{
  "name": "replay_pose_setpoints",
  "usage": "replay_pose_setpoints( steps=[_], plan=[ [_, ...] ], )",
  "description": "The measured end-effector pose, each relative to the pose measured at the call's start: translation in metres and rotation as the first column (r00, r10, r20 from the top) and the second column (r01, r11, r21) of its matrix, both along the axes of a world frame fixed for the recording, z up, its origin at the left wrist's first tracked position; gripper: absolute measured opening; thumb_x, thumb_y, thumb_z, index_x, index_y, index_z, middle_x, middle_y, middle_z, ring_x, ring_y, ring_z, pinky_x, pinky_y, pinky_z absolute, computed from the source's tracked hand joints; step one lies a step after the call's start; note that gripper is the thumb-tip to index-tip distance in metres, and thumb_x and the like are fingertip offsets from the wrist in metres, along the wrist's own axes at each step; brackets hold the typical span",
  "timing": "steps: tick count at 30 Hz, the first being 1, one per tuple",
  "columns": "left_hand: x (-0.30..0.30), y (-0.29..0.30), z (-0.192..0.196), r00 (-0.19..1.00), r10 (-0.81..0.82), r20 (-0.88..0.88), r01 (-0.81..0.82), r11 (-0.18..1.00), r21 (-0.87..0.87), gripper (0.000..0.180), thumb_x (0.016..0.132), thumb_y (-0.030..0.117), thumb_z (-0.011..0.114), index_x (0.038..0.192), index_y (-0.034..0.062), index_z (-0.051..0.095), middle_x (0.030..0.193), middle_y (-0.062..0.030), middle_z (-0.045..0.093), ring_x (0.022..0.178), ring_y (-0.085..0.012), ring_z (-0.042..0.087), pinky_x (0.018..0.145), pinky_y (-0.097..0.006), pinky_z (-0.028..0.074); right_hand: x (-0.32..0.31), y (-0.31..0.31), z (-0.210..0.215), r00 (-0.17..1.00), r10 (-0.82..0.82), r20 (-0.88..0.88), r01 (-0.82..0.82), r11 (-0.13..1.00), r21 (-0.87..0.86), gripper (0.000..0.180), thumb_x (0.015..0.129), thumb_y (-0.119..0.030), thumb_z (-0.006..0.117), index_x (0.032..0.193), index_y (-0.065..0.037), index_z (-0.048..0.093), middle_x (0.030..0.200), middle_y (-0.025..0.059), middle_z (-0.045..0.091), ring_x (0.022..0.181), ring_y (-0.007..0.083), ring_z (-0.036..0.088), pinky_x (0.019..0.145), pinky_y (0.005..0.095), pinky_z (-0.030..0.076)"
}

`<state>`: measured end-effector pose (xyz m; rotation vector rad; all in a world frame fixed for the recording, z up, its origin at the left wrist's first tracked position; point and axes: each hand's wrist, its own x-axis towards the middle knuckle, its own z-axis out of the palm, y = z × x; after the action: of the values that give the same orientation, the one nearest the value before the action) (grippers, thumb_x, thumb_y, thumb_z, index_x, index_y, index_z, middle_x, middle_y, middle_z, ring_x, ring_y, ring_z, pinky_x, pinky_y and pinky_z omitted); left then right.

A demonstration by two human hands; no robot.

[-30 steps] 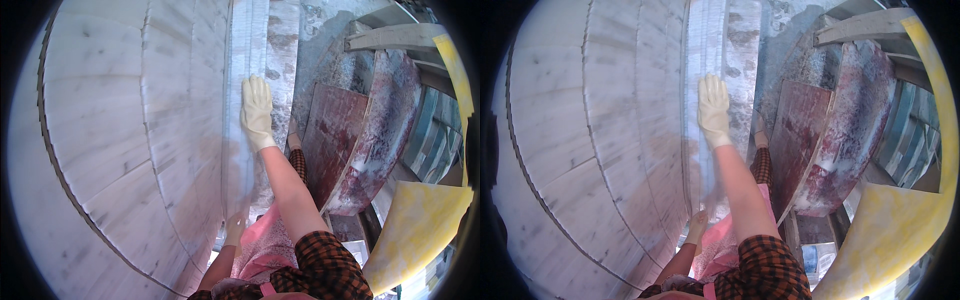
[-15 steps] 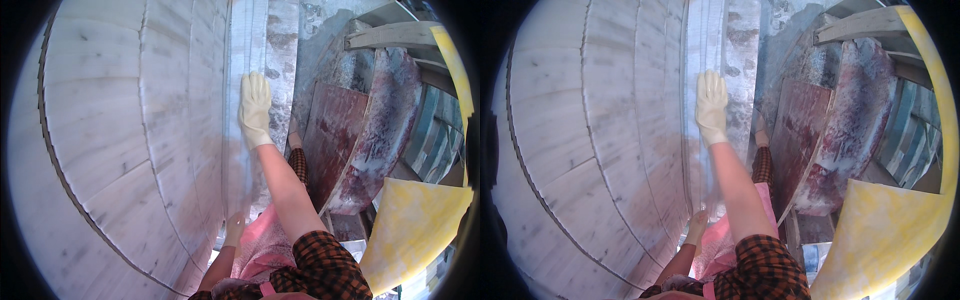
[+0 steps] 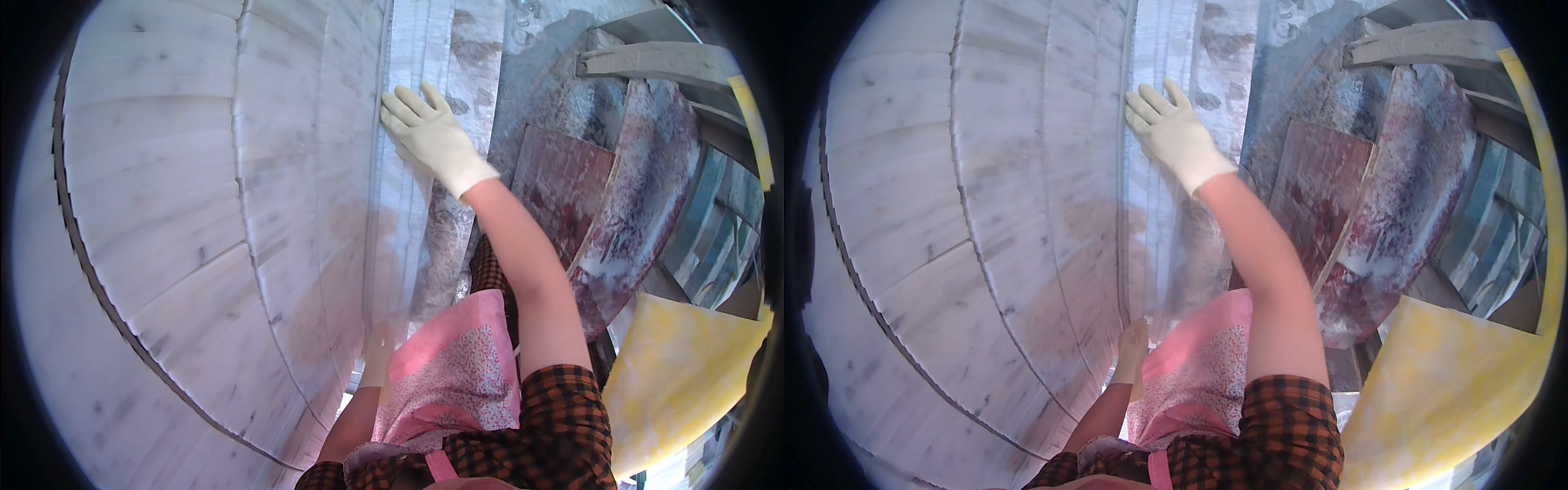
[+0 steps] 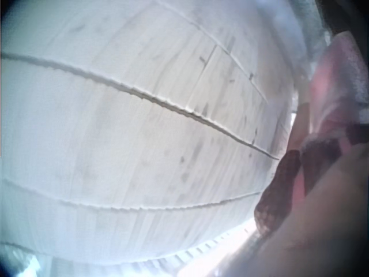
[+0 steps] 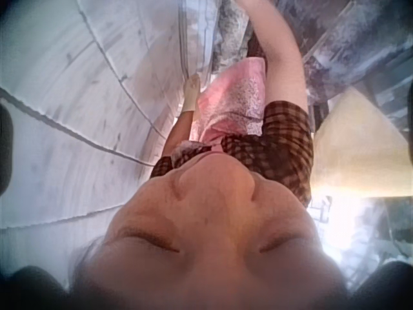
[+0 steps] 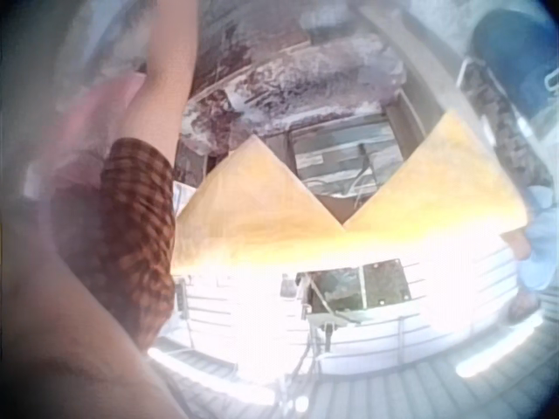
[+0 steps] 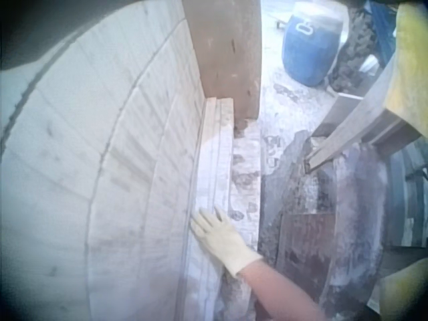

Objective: The person repeatedly picks up white rectangular boards from a stack, places them on a yellow conveyor, and then stacks them onto a growing pile. The person also briefly picks up a long thin strip from the floor and places it on the conveyor.

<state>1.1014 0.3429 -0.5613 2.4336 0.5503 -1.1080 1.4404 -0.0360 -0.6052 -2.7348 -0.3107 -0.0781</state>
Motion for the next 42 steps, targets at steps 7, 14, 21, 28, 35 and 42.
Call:
replay_pose_setpoints(
  steps=[7,14,21,28,35,42],
  plan=[
    [-0.004,0.008,-0.005,0.996,0.085,-0.031,-0.089,0.981,-0.172,0.036,0.099,0.021,0.064,0.127,-0.0002,0.067,0.116,-0.0148,0.073,0.108,-0.0213,0.070,0.096,-0.033,0.053,0.015,-0.014,0.010,0.975,0.140,-0.173,-0.145,0.989,-0.018,0.067,0.079,-0.017,0.080,0.142,-0.014,0.058,0.160,0.0041,0.044,0.150,0.0241,0.036,0.128,0.0498,0.023],
    [-0.011,0.015,-0.012,0.998,0.063,-0.020,-0.065,0.990,-0.124,0.035,0.098,0.023,0.064,0.125,0.0000,0.068,0.119,-0.0156,0.072,0.113,-0.0241,0.068,0.099,-0.035,0.052,0.011,-0.012,0.015,0.985,0.087,-0.152,-0.089,0.996,-0.008,0.068,0.078,-0.016,0.081,0.142,-0.016,0.058,0.159,0.0039,0.043,0.152,0.0259,0.032,0.128,0.0486,0.022],
    [-0.014,0.013,-0.013,0.995,0.088,-0.052,-0.095,0.983,-0.155,0.037,0.099,0.021,0.064,0.129,0.0002,0.066,0.118,-0.0145,0.072,0.112,-0.0214,0.068,0.098,-0.032,0.052,0.014,-0.017,0.009,0.979,0.117,-0.169,-0.105,0.991,0.077,0.072,0.073,-0.019,0.086,0.140,-0.018,0.059,0.157,0.0039,0.044,0.151,0.0262,0.033,0.127,0.0474,0.023],
    [0.001,0.002,0.000,0.994,0.068,-0.086,-0.082,0.982,-0.170,0.041,0.099,0.024,0.063,0.131,-0.0014,0.065,0.123,-0.0162,0.071,0.116,-0.0241,0.067,0.101,-0.035,0.050,0.020,-0.023,0.005,0.957,0.159,-0.241,-0.124,0.980,0.152,0.079,0.066,-0.022,0.090,0.138,-0.018,0.059,0.158,0.0050,0.042,0.152,0.0268,0.029,0.128,0.0464,0.021],
    [0.026,-0.013,0.038,0.999,-0.005,-0.052,-0.005,0.981,-0.195,0.040,0.100,0.024,0.062,0.129,-0.0037,0.064,0.122,-0.0150,0.071,0.116,-0.0240,0.066,0.100,-0.036,0.050,-0.003,-0.021,0.056,0.986,-0.164,0.008,0.153,0.933,0.325,0.058,0.083,-0.020,0.076,0.138,-0.010,0.059,0.145,0.0152,0.052,0.140,0.0352,0.043,0.117,0.0459,0.034],
    [0.062,-0.054,0.105,0.980,0.186,0.069,-0.145,0.910,-0.389,0.041,0.102,0.025,0.058,0.134,-0.0004,0.061,0.127,-0.0179,0.068,0.120,-0.0261,0.064,0.100,-0.038,0.049,-0.137,0.015,0.168,0.718,-0.555,-0.421,0.694,0.517,0.502,0.039,0.096,-0.020,0.069,0.131,-0.003,0.063,0.118,0.0195,0.072,0.117,0.0336,0.066,0.110,0.0407,0.044]
  ],
)
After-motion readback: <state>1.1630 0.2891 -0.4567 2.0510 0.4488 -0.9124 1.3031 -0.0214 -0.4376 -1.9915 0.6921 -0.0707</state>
